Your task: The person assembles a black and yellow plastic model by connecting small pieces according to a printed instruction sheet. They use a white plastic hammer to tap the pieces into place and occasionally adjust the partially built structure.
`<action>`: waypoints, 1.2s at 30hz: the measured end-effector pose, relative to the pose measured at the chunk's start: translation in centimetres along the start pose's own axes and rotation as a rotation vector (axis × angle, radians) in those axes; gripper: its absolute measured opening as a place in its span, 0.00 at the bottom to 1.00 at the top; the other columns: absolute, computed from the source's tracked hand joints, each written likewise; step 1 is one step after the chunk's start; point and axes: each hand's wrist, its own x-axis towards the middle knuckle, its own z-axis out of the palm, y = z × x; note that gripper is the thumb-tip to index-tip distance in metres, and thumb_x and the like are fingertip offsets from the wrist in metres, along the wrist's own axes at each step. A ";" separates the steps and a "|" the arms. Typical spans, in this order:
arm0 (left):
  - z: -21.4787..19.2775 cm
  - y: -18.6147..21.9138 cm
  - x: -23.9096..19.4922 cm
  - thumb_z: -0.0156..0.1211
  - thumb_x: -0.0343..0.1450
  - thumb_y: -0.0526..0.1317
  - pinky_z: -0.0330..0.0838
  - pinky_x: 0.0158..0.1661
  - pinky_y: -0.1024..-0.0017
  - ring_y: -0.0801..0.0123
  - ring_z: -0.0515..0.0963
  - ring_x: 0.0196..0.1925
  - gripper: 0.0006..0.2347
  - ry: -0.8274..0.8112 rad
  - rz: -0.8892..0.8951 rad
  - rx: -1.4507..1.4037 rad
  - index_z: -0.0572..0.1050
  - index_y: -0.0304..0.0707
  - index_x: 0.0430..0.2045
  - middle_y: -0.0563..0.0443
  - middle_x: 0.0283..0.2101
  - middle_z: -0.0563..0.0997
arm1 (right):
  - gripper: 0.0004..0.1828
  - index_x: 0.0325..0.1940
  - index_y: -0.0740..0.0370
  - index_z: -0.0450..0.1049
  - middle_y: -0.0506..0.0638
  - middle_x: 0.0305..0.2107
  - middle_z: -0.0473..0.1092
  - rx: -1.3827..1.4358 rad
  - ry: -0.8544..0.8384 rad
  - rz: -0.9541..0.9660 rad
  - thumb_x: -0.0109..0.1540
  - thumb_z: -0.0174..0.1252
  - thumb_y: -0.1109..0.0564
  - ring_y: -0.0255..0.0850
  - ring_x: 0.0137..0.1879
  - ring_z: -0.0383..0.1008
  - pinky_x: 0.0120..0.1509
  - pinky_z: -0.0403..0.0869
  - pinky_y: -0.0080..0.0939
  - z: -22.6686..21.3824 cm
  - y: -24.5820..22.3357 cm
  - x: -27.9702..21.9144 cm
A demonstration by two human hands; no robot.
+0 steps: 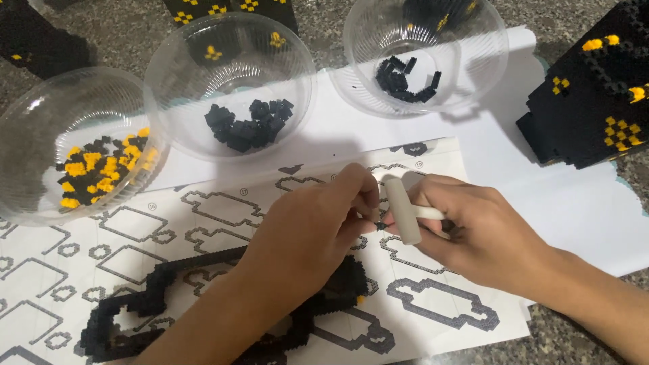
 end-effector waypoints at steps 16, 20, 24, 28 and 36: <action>0.6 -0.3 0.1 0.62 0.62 0.34 0.69 0.25 0.67 0.68 0.83 0.30 0.11 0.051 -0.003 0.054 0.65 0.46 0.30 0.62 0.28 0.82 | 0.09 0.27 0.56 0.64 0.42 0.22 0.65 -0.067 0.020 -0.026 0.58 0.57 0.60 0.37 0.26 0.60 0.24 0.60 0.32 0.3 1.0 -0.3; 0.6 -0.2 0.0 0.62 0.62 0.34 0.68 0.25 0.67 0.68 0.82 0.29 0.11 0.047 -0.009 0.072 0.64 0.47 0.30 0.64 0.28 0.81 | 0.09 0.27 0.56 0.64 0.42 0.21 0.64 -0.062 0.014 -0.026 0.57 0.57 0.60 0.37 0.25 0.59 0.25 0.61 0.32 0.3 1.1 -0.4; 0.6 -0.3 0.0 0.63 0.62 0.35 0.67 0.23 0.67 0.69 0.83 0.29 0.12 0.064 0.018 0.106 0.64 0.46 0.31 0.65 0.28 0.81 | 0.11 0.26 0.57 0.60 0.43 0.23 0.65 -0.071 0.004 -0.023 0.58 0.57 0.59 0.38 0.28 0.62 0.26 0.62 0.33 0.3 1.3 -0.4; 0.7 -0.4 0.0 0.63 0.62 0.35 0.67 0.22 0.67 0.70 0.83 0.29 0.12 0.076 0.039 0.117 0.64 0.46 0.31 0.65 0.28 0.81 | 0.13 0.25 0.57 0.59 0.43 0.19 0.61 -0.082 0.021 -0.047 0.58 0.58 0.60 0.38 0.26 0.60 0.27 0.61 0.34 0.3 1.4 -0.4; 0.7 -0.4 0.0 0.63 0.62 0.36 0.68 0.24 0.66 0.69 0.83 0.29 0.11 0.057 -0.003 0.117 0.65 0.48 0.31 0.66 0.28 0.81 | 0.09 0.28 0.57 0.63 0.43 0.26 0.69 -0.070 0.010 -0.016 0.57 0.58 0.58 0.37 0.29 0.65 0.24 0.63 0.33 0.4 1.3 -0.4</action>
